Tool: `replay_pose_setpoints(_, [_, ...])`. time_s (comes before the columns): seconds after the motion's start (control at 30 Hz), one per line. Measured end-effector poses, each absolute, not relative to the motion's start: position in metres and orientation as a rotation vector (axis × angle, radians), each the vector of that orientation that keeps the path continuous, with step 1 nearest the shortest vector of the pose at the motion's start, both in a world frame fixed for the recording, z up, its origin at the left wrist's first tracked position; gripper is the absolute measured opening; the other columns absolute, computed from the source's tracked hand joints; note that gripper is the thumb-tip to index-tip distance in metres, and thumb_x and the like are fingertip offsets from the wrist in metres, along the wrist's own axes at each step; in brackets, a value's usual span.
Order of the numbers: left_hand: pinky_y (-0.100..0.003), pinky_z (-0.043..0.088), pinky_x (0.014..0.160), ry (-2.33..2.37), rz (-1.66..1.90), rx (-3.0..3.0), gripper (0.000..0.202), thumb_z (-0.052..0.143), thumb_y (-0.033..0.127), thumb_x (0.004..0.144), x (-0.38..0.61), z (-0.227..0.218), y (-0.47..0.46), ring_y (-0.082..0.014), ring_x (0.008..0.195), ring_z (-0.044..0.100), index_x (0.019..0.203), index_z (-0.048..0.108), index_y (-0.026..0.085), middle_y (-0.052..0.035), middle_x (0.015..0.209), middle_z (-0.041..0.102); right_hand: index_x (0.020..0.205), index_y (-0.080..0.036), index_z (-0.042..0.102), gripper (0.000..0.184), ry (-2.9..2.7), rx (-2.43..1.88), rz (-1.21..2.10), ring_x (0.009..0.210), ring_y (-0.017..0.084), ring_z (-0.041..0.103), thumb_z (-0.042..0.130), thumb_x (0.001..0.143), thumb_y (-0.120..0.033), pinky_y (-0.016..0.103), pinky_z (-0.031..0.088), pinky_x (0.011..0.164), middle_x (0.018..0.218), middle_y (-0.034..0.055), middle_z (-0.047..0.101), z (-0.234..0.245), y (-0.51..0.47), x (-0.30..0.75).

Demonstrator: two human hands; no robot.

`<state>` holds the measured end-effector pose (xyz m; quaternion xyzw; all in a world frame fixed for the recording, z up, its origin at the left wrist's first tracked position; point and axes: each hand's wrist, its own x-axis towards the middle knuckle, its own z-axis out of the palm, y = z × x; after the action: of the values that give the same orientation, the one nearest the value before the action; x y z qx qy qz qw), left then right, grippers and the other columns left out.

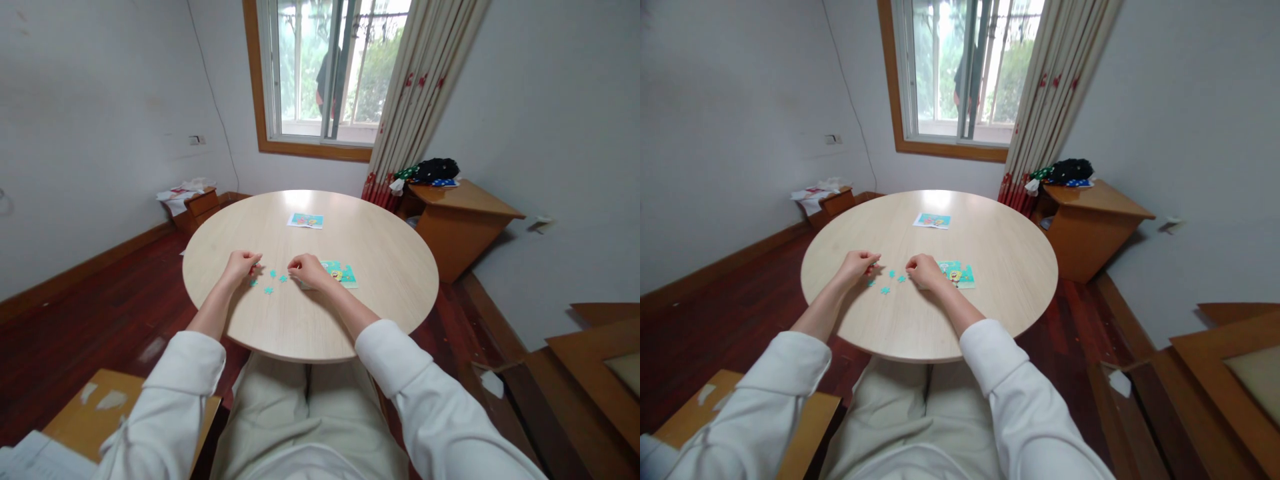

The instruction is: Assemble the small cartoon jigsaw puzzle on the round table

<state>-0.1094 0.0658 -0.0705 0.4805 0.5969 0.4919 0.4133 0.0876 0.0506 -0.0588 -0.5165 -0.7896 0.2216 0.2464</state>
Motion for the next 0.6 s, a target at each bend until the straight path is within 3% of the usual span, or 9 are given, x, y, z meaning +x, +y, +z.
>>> replay_pose_setpoints(0.3, [-0.02,0.043,0.038,1.386,1.331,1.02,0.015,0.063,0.017,0.07,-0.116,-0.08,0.063,-0.0053,0.036,0.044,0.062,0.052,0.01,-0.0005,0.049,0.055,0.101,-0.018,0.067,0.029,-2.309,-1.45,0.484,0.091,0.018,0.06,0.064,0.074,-0.026,0.026,0.04,0.078,0.101,0.0085,0.068,-0.061,0.048,0.054])
replay_pose_setpoints(0.6, [-0.021,0.044,0.04,1.349,1.349,1.015,0.013,0.063,0.019,0.071,-0.117,-0.082,0.062,-0.0062,0.037,0.047,0.069,0.055,0.009,-0.0011,0.052,0.056,0.082,-0.018,0.071,0.014,-2.442,-1.389,0.585,0.075,0.015,0.061,0.066,0.07,-0.024,0.024,0.04,0.07,0.083,0.004,0.07,-0.05,0.041,0.049])
